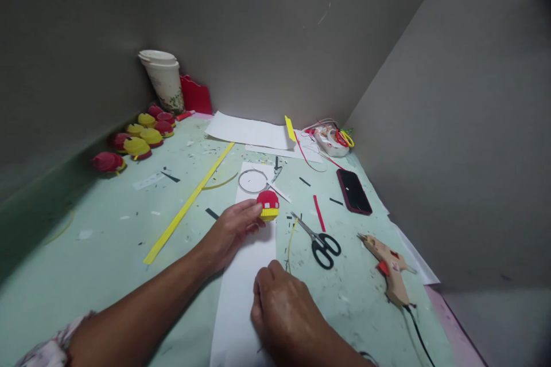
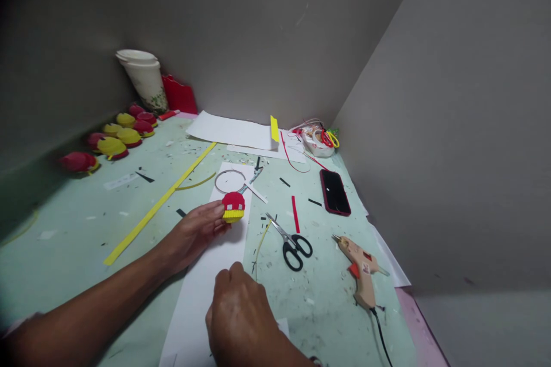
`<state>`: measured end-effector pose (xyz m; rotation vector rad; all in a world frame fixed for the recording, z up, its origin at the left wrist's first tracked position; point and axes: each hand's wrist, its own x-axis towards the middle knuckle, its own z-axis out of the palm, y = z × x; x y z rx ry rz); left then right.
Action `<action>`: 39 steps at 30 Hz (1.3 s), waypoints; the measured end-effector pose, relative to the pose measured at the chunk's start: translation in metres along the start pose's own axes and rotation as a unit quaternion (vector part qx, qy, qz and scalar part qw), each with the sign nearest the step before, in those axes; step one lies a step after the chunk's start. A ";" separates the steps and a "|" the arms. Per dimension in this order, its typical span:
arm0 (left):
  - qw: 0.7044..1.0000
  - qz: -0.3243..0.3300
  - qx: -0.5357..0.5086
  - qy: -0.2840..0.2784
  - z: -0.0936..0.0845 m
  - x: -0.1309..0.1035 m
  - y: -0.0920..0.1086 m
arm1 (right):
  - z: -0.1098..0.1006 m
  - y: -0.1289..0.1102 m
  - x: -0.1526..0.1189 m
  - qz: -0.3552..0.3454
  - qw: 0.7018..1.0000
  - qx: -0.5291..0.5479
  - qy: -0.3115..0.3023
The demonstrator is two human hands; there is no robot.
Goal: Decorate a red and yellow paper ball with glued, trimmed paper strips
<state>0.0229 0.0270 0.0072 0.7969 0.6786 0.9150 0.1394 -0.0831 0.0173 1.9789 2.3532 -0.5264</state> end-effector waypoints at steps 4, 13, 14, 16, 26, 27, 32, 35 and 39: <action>1.000 -0.003 0.000 -0.005 0.000 0.000 0.000 | 0.001 -0.002 0.000 -0.013 1.000 -0.012 -0.019; 1.000 -0.002 -0.012 -0.007 0.000 0.000 -0.001 | -0.031 0.021 0.004 0.045 0.895 0.444 0.009; 1.000 -0.004 -0.016 -0.006 0.001 0.000 -0.001 | -0.038 0.025 0.006 0.066 0.850 0.523 -0.002; 1.000 -0.007 -0.013 -0.011 0.001 0.000 0.000 | -0.053 0.034 0.009 0.085 0.773 0.628 0.006; 0.996 0.004 0.087 -0.033 -0.001 0.000 0.003 | -0.065 0.046 0.036 0.129 0.634 0.761 0.042; 0.995 0.007 0.097 -0.029 -0.001 0.000 0.003 | -0.064 0.047 0.037 0.129 0.632 0.764 0.037; 0.992 0.017 0.122 -0.033 -0.002 0.000 0.003 | -0.060 0.048 0.037 0.133 0.615 0.777 0.032; 0.991 0.022 0.124 -0.033 -0.003 0.000 0.003 | -0.059 0.049 0.038 0.136 0.611 0.779 0.027; 0.991 0.026 0.125 -0.030 -0.003 0.000 0.003 | -0.059 0.049 0.040 0.132 0.610 0.780 0.027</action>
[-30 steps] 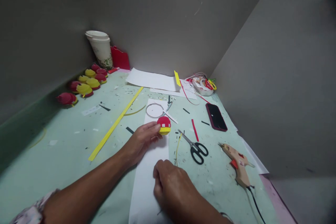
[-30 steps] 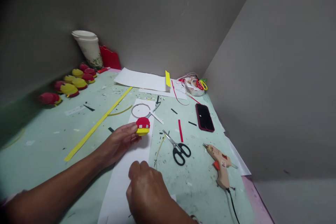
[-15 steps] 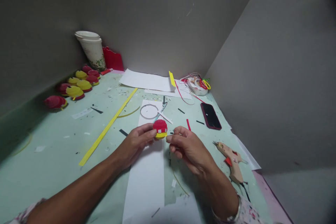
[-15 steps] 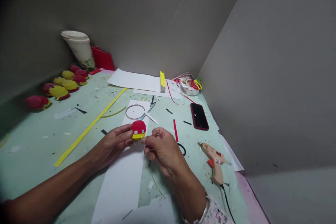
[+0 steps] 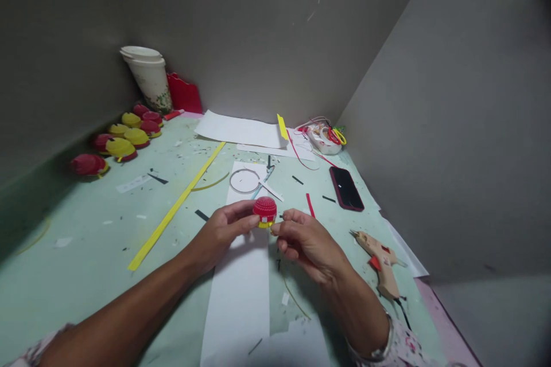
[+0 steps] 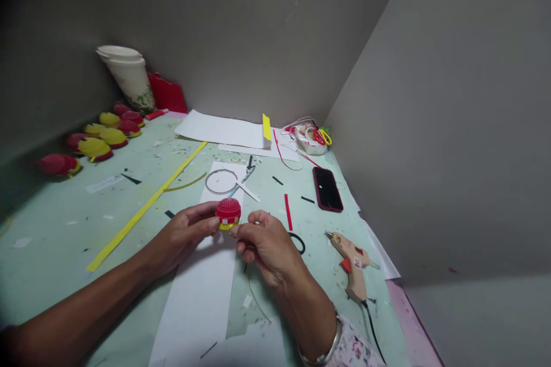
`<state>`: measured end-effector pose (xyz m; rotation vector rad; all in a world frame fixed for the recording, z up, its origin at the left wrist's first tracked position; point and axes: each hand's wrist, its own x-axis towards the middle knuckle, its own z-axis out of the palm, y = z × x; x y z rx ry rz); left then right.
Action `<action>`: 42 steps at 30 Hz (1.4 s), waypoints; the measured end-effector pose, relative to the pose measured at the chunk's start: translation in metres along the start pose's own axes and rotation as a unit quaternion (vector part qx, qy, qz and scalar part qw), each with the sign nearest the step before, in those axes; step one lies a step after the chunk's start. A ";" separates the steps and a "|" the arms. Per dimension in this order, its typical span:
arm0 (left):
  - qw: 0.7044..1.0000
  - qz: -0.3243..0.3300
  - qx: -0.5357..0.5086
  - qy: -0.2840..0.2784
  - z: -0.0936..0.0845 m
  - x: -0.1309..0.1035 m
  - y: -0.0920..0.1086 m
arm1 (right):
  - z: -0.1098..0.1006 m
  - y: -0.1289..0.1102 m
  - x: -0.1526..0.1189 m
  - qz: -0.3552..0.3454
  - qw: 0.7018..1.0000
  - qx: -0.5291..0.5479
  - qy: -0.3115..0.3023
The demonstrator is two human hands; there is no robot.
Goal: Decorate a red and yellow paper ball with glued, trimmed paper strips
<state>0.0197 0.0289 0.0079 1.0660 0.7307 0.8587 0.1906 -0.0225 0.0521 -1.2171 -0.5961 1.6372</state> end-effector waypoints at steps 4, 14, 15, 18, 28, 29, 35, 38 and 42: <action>1.000 0.006 0.006 -0.004 0.000 0.000 0.001 | 0.000 0.001 0.001 0.004 1.000 0.006 -0.003; 1.000 0.002 0.003 -0.016 -0.002 0.000 -0.001 | -0.003 0.004 0.002 0.009 1.000 0.013 -0.007; 1.000 0.003 0.004 -0.017 -0.002 0.000 0.000 | -0.002 0.004 0.003 0.009 1.000 0.013 -0.005; 1.000 0.008 0.009 -0.015 -0.001 -0.001 0.001 | -0.002 0.004 0.002 0.010 1.000 0.015 -0.001; 1.000 0.013 0.012 -0.022 -0.003 -0.001 0.000 | -0.002 0.004 0.003 0.014 1.000 0.026 0.003; 1.000 0.014 0.013 -0.024 -0.003 0.000 0.000 | -0.002 0.004 0.004 0.015 1.000 0.027 0.004; 0.999 0.015 0.011 -0.029 -0.004 0.000 -0.001 | -0.001 0.004 0.003 0.015 0.999 0.028 0.002; 0.999 0.016 0.016 -0.031 -0.004 0.000 -0.001 | -0.002 0.004 0.003 0.016 1.000 0.027 0.000; 0.999 0.023 0.019 -0.039 -0.004 0.000 -0.001 | -0.002 0.004 0.002 0.016 1.000 0.026 -0.004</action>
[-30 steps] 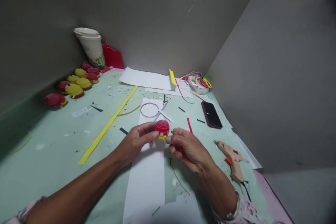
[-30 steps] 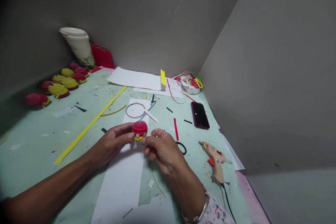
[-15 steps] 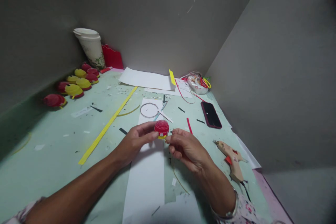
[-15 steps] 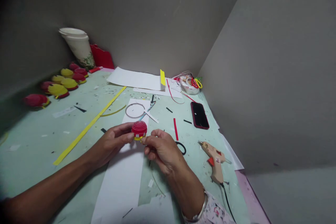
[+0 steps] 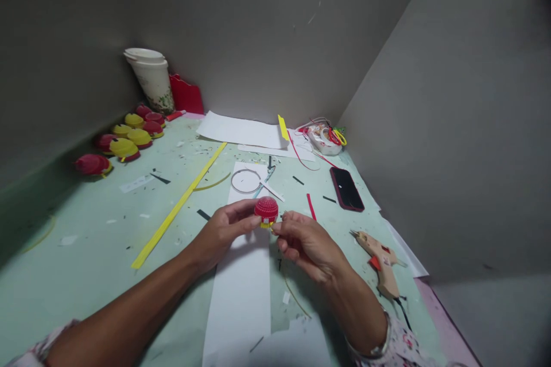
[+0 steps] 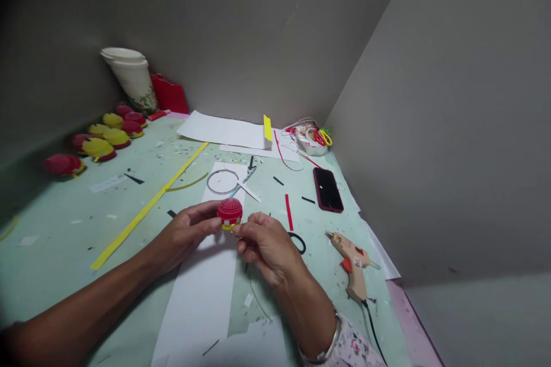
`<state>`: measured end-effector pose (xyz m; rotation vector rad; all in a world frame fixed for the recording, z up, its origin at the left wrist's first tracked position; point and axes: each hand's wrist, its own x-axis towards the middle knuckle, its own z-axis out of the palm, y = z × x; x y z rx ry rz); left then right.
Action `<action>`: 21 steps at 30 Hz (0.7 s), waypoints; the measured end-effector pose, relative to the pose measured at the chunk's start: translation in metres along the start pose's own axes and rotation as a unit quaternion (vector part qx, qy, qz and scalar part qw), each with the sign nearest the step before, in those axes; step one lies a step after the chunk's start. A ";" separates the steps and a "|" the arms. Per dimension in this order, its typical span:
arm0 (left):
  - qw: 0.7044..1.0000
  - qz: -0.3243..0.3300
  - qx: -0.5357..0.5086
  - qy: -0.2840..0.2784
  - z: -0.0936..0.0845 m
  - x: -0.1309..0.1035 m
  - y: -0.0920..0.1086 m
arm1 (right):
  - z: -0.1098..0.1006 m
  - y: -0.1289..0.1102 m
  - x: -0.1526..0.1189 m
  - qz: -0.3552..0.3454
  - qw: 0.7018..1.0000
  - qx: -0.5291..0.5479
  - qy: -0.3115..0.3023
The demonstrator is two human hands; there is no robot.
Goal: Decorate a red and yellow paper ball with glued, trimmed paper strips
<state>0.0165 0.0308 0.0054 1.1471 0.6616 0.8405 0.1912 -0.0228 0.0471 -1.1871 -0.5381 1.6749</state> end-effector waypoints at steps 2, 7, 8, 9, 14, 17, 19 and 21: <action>1.000 -0.001 -0.007 0.002 0.000 0.000 0.000 | 0.000 -0.001 -0.001 -0.002 1.000 -0.002 -0.006; 0.999 -0.012 -0.025 0.023 0.001 0.000 0.002 | -0.001 -0.002 -0.004 -0.024 0.999 -0.019 -0.018; 0.999 -0.014 -0.026 0.030 0.001 0.000 0.003 | -0.001 -0.002 -0.005 -0.030 0.999 -0.028 -0.018; 0.999 -0.015 -0.026 0.037 0.001 0.000 0.003 | -0.002 -0.001 -0.006 -0.037 0.998 -0.042 -0.018; 0.998 -0.015 -0.032 0.046 0.002 -0.001 0.005 | 0.000 0.000 -0.010 -0.047 0.993 -0.106 -0.036; 0.999 -0.003 -0.033 0.033 0.002 -0.001 0.004 | 0.003 0.000 -0.012 -0.038 0.992 -0.114 -0.039; 0.999 0.006 -0.025 0.026 0.002 0.000 0.003 | 0.004 0.001 -0.011 -0.038 0.992 -0.110 -0.036; 1.000 0.011 -0.014 0.023 0.001 0.000 0.003 | 0.004 0.002 -0.009 -0.037 0.993 -0.106 -0.035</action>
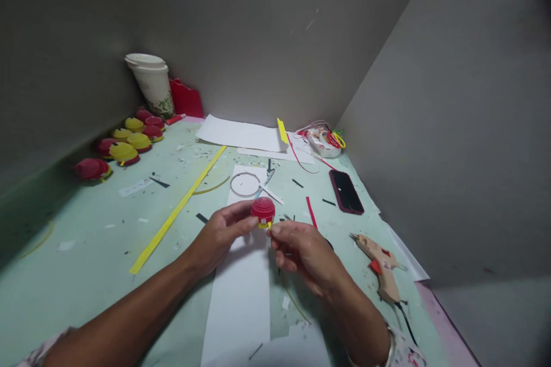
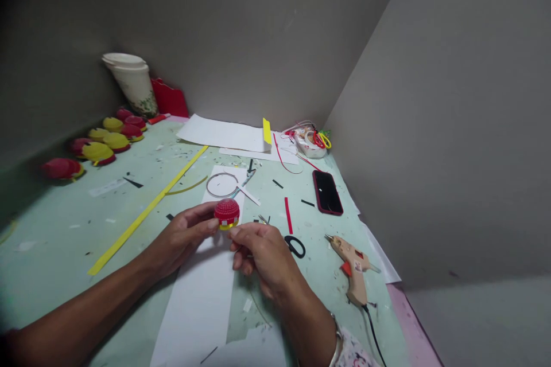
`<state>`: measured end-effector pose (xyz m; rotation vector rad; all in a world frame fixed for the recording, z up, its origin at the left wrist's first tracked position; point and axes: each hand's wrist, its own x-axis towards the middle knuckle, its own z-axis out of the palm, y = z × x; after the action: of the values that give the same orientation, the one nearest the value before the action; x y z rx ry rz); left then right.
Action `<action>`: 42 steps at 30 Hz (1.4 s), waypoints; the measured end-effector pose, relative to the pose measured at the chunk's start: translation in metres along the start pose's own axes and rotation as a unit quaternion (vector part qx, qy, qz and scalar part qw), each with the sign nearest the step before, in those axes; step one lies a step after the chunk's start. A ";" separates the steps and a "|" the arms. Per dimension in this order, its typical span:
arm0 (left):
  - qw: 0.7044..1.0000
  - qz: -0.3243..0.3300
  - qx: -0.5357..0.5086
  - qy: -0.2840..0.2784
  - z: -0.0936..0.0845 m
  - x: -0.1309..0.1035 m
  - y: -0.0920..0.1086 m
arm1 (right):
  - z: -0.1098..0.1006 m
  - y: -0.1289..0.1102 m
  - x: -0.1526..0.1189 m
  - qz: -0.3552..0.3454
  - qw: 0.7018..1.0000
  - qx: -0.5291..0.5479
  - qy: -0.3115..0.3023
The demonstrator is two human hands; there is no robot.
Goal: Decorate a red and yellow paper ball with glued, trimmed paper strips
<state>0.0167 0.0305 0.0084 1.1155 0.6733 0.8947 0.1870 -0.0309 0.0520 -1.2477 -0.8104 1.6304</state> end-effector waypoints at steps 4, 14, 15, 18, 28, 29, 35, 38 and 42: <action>1.000 0.008 0.013 -0.003 -0.001 0.000 -0.001 | -0.002 0.003 0.003 0.004 1.000 0.001 0.010; 1.000 0.009 0.009 0.004 0.001 0.000 0.000 | -0.002 0.003 0.004 0.015 0.999 0.024 0.014; 1.000 0.008 0.012 0.003 0.002 0.000 0.000 | -0.002 0.003 0.004 0.018 0.999 0.026 0.015; 1.000 0.008 0.021 0.003 0.002 -0.001 0.002 | -0.002 0.003 0.005 0.019 0.999 0.028 0.017; 1.000 0.016 0.020 -0.007 0.002 -0.001 0.001 | -0.002 0.003 0.004 0.016 0.999 0.030 0.016; 1.000 0.016 0.020 -0.010 0.002 -0.001 0.001 | -0.002 0.003 0.004 0.016 0.999 0.030 0.015; 0.999 0.018 0.027 -0.002 0.002 -0.001 0.002 | -0.004 0.002 0.003 -0.009 1.000 0.017 0.015; 0.999 0.021 0.028 0.002 0.003 -0.001 0.002 | -0.003 0.003 0.003 -0.012 1.000 0.005 0.019; 0.999 0.022 0.031 0.001 0.003 -0.001 0.002 | -0.002 0.003 0.003 -0.008 1.000 0.006 0.025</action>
<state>0.0182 0.0285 0.0111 1.1883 0.6851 0.9178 0.1883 -0.0291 0.0473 -1.2652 -0.7760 1.5828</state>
